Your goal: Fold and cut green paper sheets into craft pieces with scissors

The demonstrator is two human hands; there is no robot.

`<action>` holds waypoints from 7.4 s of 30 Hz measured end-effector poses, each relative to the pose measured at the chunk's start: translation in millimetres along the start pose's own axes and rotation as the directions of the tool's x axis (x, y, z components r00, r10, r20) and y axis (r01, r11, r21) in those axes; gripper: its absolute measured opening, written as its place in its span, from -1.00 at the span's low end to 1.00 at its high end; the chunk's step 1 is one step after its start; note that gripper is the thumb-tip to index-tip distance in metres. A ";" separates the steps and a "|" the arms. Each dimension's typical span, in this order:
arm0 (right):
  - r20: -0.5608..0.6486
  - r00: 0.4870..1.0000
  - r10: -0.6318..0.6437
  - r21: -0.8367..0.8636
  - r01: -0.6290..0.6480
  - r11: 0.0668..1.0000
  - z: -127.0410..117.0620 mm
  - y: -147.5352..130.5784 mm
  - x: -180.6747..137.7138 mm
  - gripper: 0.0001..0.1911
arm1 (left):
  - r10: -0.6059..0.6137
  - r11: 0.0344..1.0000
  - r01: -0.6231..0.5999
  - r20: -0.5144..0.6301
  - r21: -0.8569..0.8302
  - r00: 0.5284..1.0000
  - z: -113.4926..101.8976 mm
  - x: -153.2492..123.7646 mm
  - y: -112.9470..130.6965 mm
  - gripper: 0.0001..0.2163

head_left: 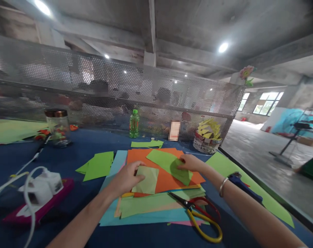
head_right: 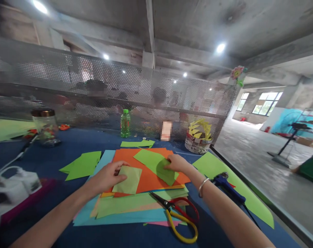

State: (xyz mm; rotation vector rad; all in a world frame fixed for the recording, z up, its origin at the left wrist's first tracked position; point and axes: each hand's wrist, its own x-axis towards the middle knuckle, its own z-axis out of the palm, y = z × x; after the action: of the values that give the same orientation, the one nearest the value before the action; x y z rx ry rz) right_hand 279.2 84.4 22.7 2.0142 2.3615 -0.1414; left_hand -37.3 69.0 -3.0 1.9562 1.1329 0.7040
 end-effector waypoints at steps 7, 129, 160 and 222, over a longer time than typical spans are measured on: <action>-0.136 0.991 0.008 0.008 -0.007 1.000 -11.0 -25.2 -9.4 -0.72 | -0.026 0.939 0.037 0.037 -0.342 0.999 0.9 0.1 4.1 -0.62; -0.363 0.925 0.115 0.919 0.335 0.207 18.0 -109.6 -34.5 -0.72 | -0.154 0.825 -0.010 -0.242 -0.565 0.958 17.8 -9.7 25.9 -0.79; -0.044 0.996 -0.080 0.987 0.030 -0.159 19.3 -112.7 -39.8 -0.64 | -0.176 0.740 -0.053 -0.269 -0.671 0.947 19.0 -9.9 34.4 -0.46; 0.013 0.996 -0.084 0.319 0.075 0.945 -11.5 -40.4 -167.4 -0.84 | -0.219 0.635 0.132 -0.014 -0.761 0.976 30.7 -17.8 39.2 -0.64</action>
State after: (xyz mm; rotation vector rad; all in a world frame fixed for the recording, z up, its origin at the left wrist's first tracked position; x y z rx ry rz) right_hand 266.3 -85.5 50.2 2.0220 2.5425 -0.5851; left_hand -3.8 30.3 10.4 1.0761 0.8582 0.9868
